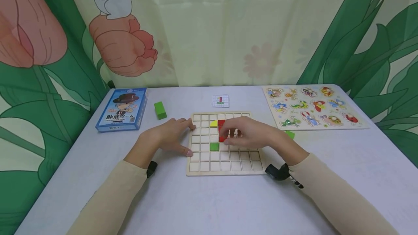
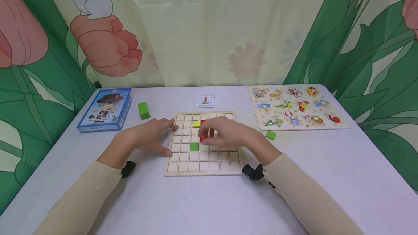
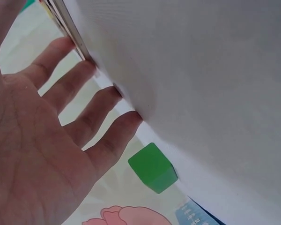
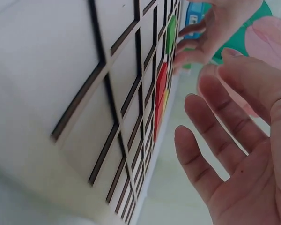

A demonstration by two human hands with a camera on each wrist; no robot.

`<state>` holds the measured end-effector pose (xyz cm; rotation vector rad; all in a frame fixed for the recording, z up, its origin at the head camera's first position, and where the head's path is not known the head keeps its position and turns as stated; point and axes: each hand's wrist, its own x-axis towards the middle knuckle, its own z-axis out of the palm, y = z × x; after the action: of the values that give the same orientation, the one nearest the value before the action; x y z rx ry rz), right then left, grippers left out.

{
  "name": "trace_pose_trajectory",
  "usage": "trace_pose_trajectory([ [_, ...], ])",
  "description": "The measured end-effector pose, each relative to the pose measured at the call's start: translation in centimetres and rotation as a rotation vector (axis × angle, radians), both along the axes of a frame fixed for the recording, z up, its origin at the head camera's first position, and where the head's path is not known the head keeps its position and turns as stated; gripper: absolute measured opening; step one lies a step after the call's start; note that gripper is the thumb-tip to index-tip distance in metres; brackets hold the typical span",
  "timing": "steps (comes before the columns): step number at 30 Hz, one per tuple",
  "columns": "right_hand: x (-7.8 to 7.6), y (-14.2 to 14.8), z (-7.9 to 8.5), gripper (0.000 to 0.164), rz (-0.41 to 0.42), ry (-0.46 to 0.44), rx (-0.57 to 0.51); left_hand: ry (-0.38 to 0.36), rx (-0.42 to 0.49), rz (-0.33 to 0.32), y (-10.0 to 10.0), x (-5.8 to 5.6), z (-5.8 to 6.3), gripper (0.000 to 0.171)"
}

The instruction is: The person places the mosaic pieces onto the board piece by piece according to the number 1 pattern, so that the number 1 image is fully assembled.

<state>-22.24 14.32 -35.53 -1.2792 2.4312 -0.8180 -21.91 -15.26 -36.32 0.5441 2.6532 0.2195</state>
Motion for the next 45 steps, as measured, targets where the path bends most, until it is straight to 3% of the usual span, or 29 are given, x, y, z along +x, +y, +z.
trace_pose_trajectory([
  [22, 0.7, 4.9, 1.3, 0.014, -0.099, 0.082, -0.005, 0.014, 0.001, -0.018, -0.5, 0.0, 0.1, 0.094],
  [35, 1.6, 8.5, 1.0, 0.018, -0.161, 0.117, -0.072, 0.007, -0.007, -0.008, 0.0, 0.0, 0.2, 0.093],
  [45, 2.1, 10.7, 1.1, 0.018, -0.233, 0.129, -0.057, -0.001, -0.001, -0.006, 0.2, 0.0, 0.1, 0.092],
])
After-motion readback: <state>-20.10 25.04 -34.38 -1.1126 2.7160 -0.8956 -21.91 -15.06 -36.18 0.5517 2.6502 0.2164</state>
